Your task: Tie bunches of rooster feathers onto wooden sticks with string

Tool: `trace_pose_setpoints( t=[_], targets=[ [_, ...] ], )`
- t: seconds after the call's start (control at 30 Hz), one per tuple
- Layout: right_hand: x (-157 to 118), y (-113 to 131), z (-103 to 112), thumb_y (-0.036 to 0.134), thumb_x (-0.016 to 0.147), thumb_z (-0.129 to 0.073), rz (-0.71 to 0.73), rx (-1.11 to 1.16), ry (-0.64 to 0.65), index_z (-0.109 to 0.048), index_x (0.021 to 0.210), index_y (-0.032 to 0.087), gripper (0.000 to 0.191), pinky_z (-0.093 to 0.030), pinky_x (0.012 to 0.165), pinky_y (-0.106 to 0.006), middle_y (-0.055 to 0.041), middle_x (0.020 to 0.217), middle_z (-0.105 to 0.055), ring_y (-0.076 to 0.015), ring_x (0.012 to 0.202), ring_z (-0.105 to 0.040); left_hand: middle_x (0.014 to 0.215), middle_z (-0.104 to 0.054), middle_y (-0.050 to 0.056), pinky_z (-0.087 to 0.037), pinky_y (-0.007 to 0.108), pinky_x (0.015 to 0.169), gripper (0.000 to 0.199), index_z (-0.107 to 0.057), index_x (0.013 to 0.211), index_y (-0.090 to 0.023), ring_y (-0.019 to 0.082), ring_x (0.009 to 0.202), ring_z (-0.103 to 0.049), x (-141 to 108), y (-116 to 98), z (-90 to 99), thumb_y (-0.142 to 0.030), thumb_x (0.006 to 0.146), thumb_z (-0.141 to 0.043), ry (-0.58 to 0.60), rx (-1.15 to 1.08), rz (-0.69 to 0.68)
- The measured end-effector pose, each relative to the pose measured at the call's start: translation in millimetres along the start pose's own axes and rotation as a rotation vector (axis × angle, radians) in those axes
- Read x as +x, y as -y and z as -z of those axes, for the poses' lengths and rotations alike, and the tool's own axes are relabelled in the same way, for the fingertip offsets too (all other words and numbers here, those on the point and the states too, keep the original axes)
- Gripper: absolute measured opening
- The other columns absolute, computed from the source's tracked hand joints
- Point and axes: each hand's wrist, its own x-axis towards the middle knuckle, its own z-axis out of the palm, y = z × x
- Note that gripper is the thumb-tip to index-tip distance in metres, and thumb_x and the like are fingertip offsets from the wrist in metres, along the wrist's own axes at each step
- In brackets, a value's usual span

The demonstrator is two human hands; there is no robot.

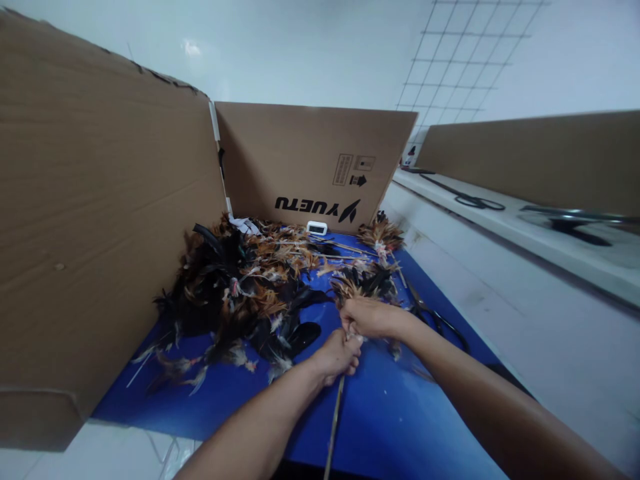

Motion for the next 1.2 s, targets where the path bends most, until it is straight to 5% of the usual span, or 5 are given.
trace_pose_setpoints(
  t=[0.5,0.73,0.87,1.0,1.2],
  targets=[
    [-9,7,-1,0.014,0.069,-0.054,-0.106,-0.046,-0.160,-0.063,0.084,0.019,0.018,-0.035,0.057,-0.024,-0.0069,0.079,-0.067,-0.0195,0.074,-0.061,0.062,-0.038,-0.006,-0.022,0.015,0.041,0.047,-0.046,0.100,-0.016,0.002,0.043,-0.031,-2,-2,1.8,-0.052,0.072,-0.055,0.014,-0.031,0.038],
    [-54,4,-25,0.028,0.085,-0.042,-0.304,-0.004,-0.816,-0.059,0.090,0.017,0.021,-0.037,0.079,-0.031,-0.0115,0.092,-0.064,-0.0242,0.091,-0.057,0.065,-0.040,-0.005,-0.022,0.015,0.043,0.053,-0.046,0.101,-0.015,0.002,0.046,-0.034,-1,-4,2.7,-0.057,0.071,-0.053,-0.011,-0.062,0.025],
    [-63,4,-63,0.042,0.085,-0.040,-0.436,0.338,-0.789,-0.058,0.070,0.020,0.032,-0.039,0.062,-0.030,-0.0073,0.073,-0.065,-0.0213,0.067,-0.059,0.064,-0.039,-0.005,-0.022,0.016,0.042,0.049,-0.046,0.099,-0.015,0.003,0.045,-0.034,-3,-10,1.1,-0.056,0.073,-0.051,-0.047,-0.043,0.027],
    [-45,1,-92,0.047,0.081,-0.046,-0.323,0.804,-0.713,-0.059,0.082,0.019,0.031,-0.043,0.068,-0.028,-0.0061,0.082,-0.068,-0.0202,0.077,-0.062,0.062,-0.038,-0.006,-0.021,0.015,0.043,0.045,-0.048,0.095,-0.015,0.003,0.044,-0.033,-7,-14,-1.7,-0.055,0.074,-0.051,-0.064,-0.039,0.009],
    [-20,13,-85,0.053,0.072,-0.055,-0.298,1.153,-0.727,-0.062,0.084,0.014,0.041,-0.044,0.064,-0.029,-0.0058,0.079,-0.067,-0.0215,0.077,-0.060,0.061,-0.040,-0.005,-0.021,0.016,0.041,0.048,-0.047,0.086,-0.015,0.003,0.043,-0.032,-11,-14,-6.7,-0.061,0.077,-0.041,-0.069,0.020,-0.044]
  ],
)
